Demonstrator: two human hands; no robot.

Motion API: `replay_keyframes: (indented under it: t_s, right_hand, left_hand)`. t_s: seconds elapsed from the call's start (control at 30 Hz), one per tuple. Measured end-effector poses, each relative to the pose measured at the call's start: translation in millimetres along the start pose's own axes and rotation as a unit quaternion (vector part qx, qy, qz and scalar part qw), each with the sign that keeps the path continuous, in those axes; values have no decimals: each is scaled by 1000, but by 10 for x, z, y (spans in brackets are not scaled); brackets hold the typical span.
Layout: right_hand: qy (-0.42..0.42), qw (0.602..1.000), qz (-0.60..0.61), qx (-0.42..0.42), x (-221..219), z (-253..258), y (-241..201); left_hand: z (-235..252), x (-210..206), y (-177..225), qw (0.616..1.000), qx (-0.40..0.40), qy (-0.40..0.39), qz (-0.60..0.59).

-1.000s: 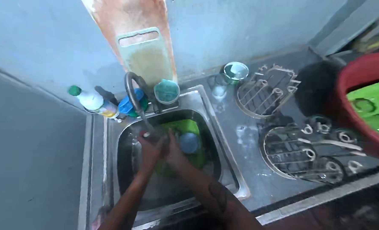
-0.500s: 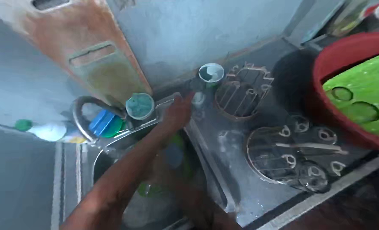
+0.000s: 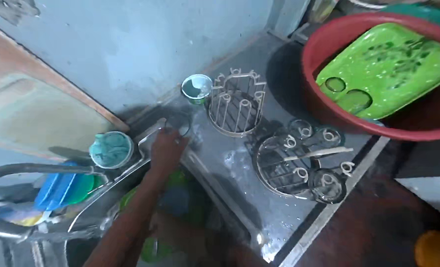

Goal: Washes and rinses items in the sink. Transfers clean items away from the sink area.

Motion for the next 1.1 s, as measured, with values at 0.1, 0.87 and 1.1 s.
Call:
replay_keyframes:
  t_s: [0.1,0.87,1.1]
  right_hand:
    - [19,999,-36,33,67,-192,145]
    - [72,636,-705,306,-953,-611,-562]
    - [322,480,-738,349,-220,-2065,-1319]
  left_hand:
    - [-921,362,5,992,-79,89,-33]
    - [-2498,-453,-1122,651,342,252,-629]
    - [-1978,-194,-1186,639,253,123,-716]
Point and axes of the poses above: each hand's wrist, its own z-axis towards the middle knuckle, its own x-axis out of the back of the hand, y = z × x, the point moved 1 cm from there along z, towards the middle knuckle, and after that the axes turned 8 degrees about -x, right-handed, at the moved point
